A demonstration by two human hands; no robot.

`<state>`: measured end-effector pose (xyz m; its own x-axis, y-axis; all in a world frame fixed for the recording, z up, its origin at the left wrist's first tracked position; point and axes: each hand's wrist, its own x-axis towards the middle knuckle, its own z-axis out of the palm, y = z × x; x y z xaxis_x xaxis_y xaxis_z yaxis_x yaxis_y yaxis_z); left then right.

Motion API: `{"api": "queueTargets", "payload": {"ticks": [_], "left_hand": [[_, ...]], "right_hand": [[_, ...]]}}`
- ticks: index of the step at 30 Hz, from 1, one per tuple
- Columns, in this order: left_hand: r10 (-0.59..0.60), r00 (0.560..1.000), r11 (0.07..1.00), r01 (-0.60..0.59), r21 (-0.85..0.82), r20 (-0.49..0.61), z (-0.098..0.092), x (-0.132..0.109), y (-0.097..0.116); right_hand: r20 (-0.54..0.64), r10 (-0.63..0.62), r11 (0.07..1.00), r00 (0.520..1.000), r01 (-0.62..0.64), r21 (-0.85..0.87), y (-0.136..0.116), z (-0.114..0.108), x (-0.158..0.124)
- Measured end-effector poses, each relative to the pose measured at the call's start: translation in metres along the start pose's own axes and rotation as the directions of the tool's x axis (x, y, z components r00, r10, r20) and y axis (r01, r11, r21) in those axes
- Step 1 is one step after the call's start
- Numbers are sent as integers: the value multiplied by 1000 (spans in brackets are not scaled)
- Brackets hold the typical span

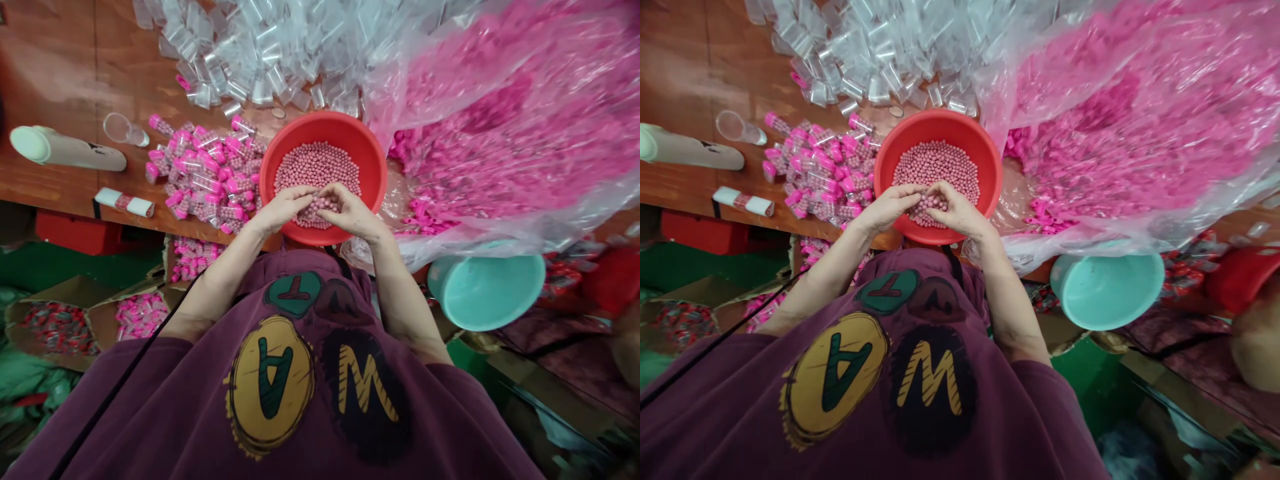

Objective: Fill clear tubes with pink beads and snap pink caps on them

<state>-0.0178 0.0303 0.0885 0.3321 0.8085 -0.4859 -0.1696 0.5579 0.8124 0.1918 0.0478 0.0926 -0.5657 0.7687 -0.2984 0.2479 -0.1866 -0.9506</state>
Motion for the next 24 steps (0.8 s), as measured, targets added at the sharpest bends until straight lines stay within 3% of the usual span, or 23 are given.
{"api": "queueTargets", "payload": {"ticks": [5, 9, 12, 15, 19, 24], "left_hand": [[-67, 998, 997, 68, -29, 13, -4, 2, -2], [-133, 991, 979, 133, -152, 8, -4, 4, -8], [-131, 991, 949, 135, -286, 32, 4, 6, -9], [-107, 991, 924, 130, -358, 84, 18, 12, -8], [-99, 993, 928, 116, -354, 68, 29, 24, -4], [-83, 995, 931, 99, -353, 58, 28, 32, 0]], "right_hand": [[-6, 91, 976, 996, -88, 200, 8, 2, -5], [-93, 196, 858, 976, -125, 498, 11, 5, -12], [-181, 261, 784, 948, -99, 613, 19, 7, -13], [-226, 309, 758, 924, -96, 645, 29, 5, -10], [-308, 324, 776, 895, -64, 628, 44, -3, -8], [-258, 366, 793, 894, -155, 589, 62, -12, -12]]}}
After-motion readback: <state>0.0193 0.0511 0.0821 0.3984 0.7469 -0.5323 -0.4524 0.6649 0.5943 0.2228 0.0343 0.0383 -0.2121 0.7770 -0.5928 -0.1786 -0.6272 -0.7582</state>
